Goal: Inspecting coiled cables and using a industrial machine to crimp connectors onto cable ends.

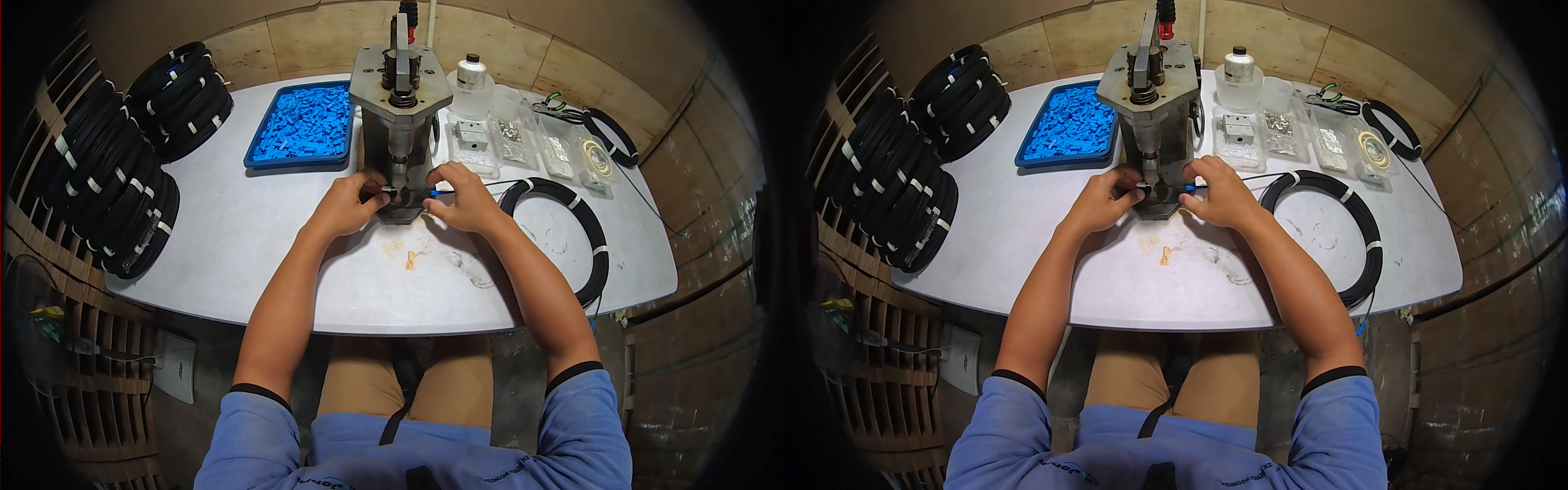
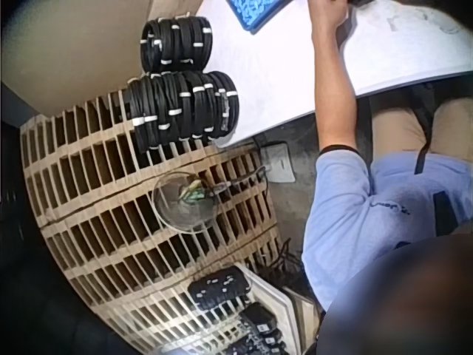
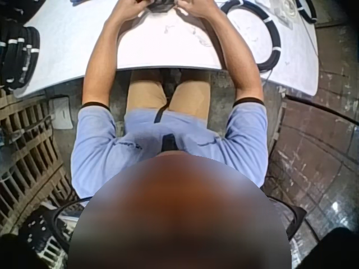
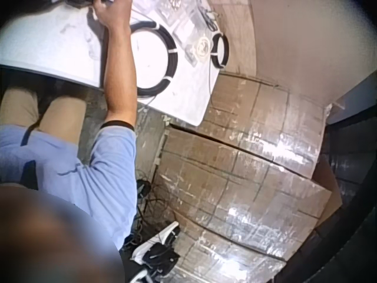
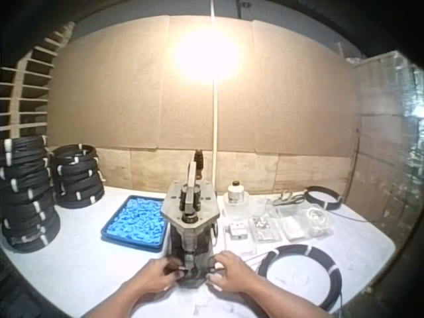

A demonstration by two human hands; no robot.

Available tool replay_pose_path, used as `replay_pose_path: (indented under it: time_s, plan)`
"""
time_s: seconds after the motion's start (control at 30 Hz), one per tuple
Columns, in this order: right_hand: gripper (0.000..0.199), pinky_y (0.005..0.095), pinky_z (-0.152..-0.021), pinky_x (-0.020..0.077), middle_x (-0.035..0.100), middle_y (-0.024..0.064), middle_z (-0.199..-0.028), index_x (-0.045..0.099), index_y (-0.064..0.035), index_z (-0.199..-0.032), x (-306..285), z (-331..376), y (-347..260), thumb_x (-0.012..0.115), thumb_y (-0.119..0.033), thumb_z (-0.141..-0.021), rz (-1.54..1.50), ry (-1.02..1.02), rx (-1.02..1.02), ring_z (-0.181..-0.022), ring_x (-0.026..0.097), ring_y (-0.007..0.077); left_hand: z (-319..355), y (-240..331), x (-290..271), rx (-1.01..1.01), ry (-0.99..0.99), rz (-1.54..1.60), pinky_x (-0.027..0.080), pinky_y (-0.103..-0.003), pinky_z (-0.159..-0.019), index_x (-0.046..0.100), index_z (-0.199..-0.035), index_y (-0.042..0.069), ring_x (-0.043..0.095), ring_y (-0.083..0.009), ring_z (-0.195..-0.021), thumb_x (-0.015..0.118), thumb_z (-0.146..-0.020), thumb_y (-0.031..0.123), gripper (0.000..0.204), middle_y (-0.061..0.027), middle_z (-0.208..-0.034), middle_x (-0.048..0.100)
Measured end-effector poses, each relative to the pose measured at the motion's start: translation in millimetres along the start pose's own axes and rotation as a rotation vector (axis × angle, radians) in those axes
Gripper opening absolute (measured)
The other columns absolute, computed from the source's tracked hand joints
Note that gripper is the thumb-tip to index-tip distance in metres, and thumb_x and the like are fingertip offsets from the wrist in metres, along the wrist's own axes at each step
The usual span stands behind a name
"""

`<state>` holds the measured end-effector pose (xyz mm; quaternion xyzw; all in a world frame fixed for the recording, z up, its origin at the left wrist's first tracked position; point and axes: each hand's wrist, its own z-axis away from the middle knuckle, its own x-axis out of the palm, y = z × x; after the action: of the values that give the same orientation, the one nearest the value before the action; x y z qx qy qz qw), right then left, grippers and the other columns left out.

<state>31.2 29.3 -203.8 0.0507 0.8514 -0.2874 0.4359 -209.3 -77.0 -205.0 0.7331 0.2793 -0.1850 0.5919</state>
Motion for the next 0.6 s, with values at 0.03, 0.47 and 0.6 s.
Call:
replay_pose_path:
  time_s: [0.03, 0.47, 0.6]
  plan:
    - [0.034, 0.0405, -0.093, 0.0481, 0.063, 0.0133, -0.101, 0.063, -0.0045, -0.102, 0.3, -0.4, -0.2, 0.078, -0.023, -0.076, 0.008, -0.001, 0.006, -0.103, 0.059, 0.0332, -0.3, -0.3, -0.3, 0.0, -0.006, -0.006, 0.055, -0.038, -0.086, 0.067, -0.111, 0.001, 0.072, -0.0288, -0.093, 0.073, -0.087, 0.018, 0.029, -0.0177, -0.1, 0.074]
    - [0.049, 0.041, -0.092, 0.0522, 0.067, 0.0164, -0.109, 0.066, -0.005, -0.114, -0.2, 0.6, -0.8, 0.084, -0.026, -0.074, -0.015, -0.106, 0.108, -0.106, 0.064, 0.0335, 0.3, -1.0, 0.0, 0.029, -0.029, -0.056, 0.055, -0.039, -0.091, 0.067, -0.116, -0.002, 0.071, -0.0303, -0.101, 0.078, -0.08, 0.014, 0.04, -0.0194, -0.109, 0.072]
    - [0.055, 0.0419, -0.092, 0.051, 0.067, 0.0171, -0.111, 0.066, -0.0063, -0.119, -0.3, -0.3, -1.4, 0.085, -0.028, -0.072, 0.035, -0.129, 0.085, -0.106, 0.063, 0.0346, 1.6, -6.6, 2.2, 0.072, 0.006, -0.058, 0.054, -0.038, -0.092, 0.068, -0.116, -0.001, 0.07, -0.0318, -0.103, 0.08, -0.077, 0.015, 0.044, -0.0202, -0.11, 0.072]
